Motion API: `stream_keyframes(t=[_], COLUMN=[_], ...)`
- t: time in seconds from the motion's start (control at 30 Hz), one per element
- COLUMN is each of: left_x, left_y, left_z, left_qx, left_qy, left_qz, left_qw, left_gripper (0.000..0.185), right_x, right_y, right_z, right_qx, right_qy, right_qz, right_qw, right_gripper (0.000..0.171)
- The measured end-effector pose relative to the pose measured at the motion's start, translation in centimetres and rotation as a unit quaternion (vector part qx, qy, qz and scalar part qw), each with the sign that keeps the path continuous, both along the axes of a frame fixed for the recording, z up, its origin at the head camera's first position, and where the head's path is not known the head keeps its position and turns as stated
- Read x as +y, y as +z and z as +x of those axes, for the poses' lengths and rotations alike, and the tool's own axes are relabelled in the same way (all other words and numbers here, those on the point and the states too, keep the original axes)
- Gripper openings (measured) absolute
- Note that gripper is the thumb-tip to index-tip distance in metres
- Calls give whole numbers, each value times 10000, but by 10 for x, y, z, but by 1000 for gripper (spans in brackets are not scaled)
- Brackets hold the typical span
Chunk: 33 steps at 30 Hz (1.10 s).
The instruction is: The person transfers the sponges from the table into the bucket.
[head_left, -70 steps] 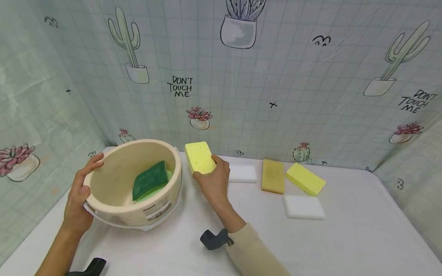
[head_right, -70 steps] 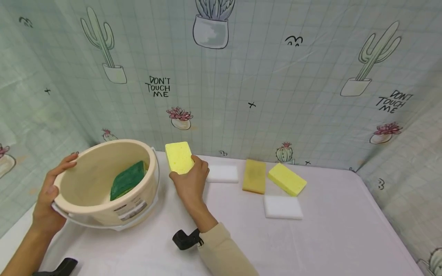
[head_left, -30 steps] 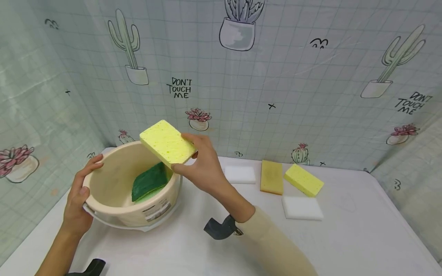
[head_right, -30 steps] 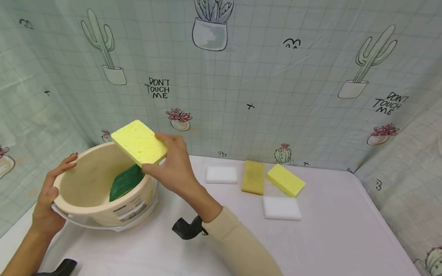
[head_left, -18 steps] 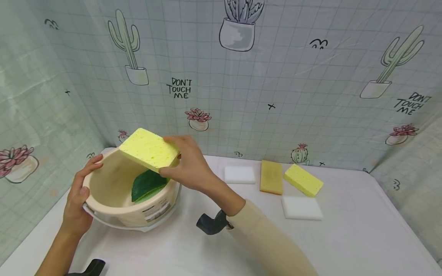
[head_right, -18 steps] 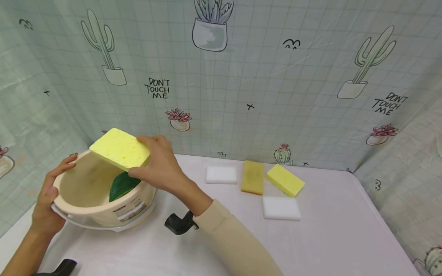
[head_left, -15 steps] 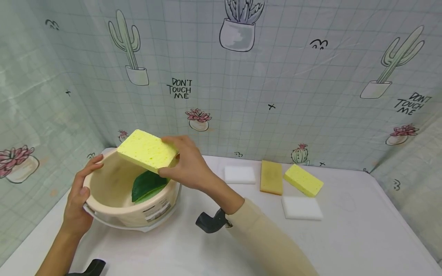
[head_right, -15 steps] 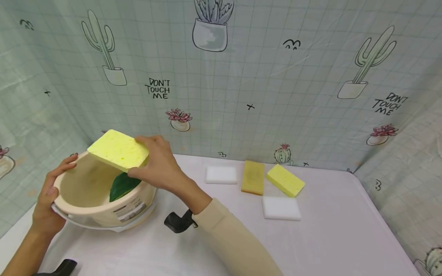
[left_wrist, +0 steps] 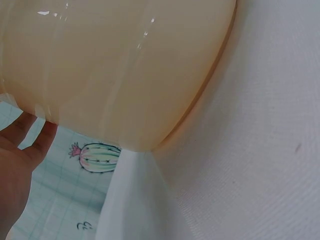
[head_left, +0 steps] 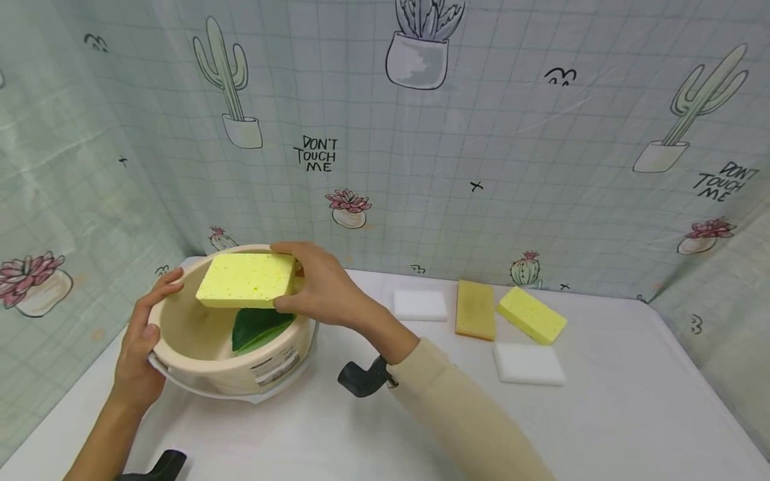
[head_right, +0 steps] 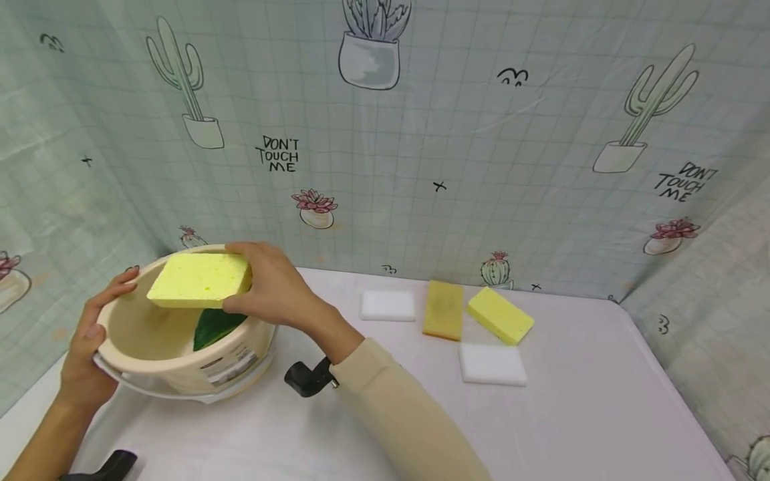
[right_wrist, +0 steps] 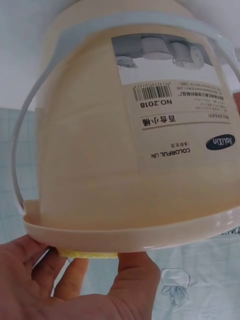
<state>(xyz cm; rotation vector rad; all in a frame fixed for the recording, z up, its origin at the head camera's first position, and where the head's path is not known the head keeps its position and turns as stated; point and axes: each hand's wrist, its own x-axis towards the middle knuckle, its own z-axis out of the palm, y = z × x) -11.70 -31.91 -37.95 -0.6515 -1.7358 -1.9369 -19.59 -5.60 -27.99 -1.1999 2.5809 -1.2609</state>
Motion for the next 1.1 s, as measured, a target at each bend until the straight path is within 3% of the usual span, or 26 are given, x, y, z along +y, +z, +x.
stream_keyframes(t=[0.27, 0.53, 1.1], left_x=[1, 5, 3], left_y=[1, 4, 3], left_z=[1, 0, 3], left_qx=[-11, -123, -223], left_qy=[37, 151, 214], left_qz=[67, 54, -16], left_qw=[10000, 9998, 9995], left_gripper=[51, 51, 51], right_x=[-9, -20, -26], right_y=[1, 5, 5], right_z=[-3, -4, -2], right_qx=[-49, 558, 744], right_qy=[335, 263, 242], right_qz=[-35, 717, 1190], right_qw=[9994, 9955, 9898], right_gripper=[71, 73, 72])
